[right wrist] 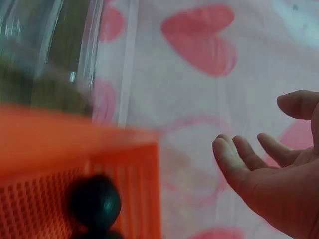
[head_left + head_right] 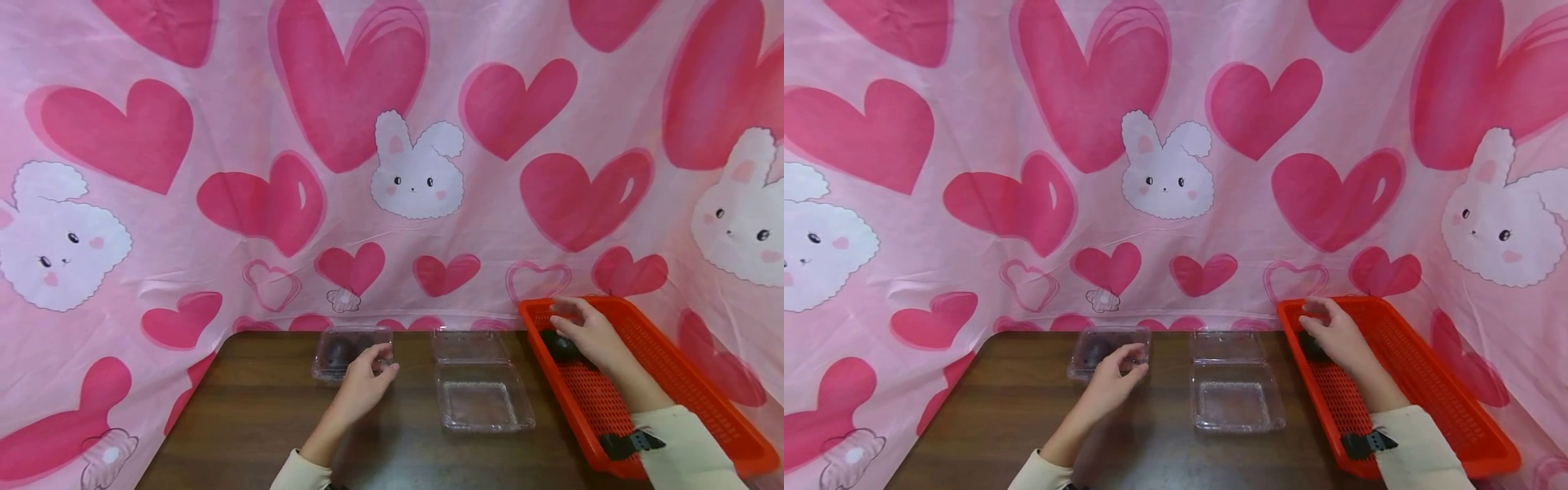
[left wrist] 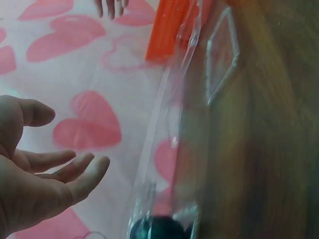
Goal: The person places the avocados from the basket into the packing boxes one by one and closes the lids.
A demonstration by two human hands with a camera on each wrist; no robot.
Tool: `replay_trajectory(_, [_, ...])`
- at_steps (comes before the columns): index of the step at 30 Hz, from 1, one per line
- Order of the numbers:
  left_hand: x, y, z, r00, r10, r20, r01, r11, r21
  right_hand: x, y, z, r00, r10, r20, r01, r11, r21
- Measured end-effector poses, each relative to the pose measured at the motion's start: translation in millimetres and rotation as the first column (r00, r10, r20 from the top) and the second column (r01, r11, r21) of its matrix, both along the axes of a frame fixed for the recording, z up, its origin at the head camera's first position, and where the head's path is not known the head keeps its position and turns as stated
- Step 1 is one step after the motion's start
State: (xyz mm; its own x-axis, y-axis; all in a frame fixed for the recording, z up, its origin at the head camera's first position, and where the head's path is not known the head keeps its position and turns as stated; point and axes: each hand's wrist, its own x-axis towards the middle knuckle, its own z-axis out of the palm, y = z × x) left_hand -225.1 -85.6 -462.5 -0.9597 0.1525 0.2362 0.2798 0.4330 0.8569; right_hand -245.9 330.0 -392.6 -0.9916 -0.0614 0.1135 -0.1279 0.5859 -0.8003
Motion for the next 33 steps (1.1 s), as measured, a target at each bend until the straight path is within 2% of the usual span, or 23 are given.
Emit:
replay_trajectory(8, [-1.3, 19.2, -13.3, 0.992, -0.104, 0.067, 0.104, 0.995, -0.002, -17.5, 42.7, -8.9, 0.999, -0.005, 0.035, 0.004, 0.999, 0.035])
replay_trajectory(12, [-4.7, 28.1, -22.0, 0.973, -0.172, 0.155, 0.164, 0.984, 0.066, -24.3, 59.0, -12.7, 0.998, -0.045, 0.035, 0.043, 0.997, 0.059])
replay_trajectory(15, [-7.1, 34.3, -27.4, 0.954, -0.202, 0.222, 0.178, 0.976, 0.123, -28.9, 68.6, -15.2, 0.997, -0.068, 0.044, 0.064, 0.994, 0.086])
replay_trajectory(17, [-9.0, 38.7, -31.0, 0.942, -0.215, 0.260, 0.175, 0.970, 0.167, -31.2, 74.0, -16.7, 0.995, -0.091, 0.038, 0.085, 0.988, 0.131])
replay_trajectory(22, [-15.1, 48.8, -42.7, 0.909, -0.233, 0.345, 0.137, 0.950, 0.281, -37.3, 85.9, -22.9, 0.989, -0.150, 0.016, 0.146, 0.976, 0.162])
replay_trajectory(29, [-17.3, 59.4, -59.0, 0.862, -0.224, 0.454, 0.058, 0.935, 0.349, -44.1, 105.8, -32.0, 0.981, -0.184, 0.059, 0.175, 0.975, 0.138])
replay_trajectory(33, [-14.7, 65.2, -64.6, 0.849, -0.224, 0.478, 0.039, 0.930, 0.365, -48.1, 116.1, -39.8, 0.975, -0.196, 0.105, 0.176, 0.968, 0.180])
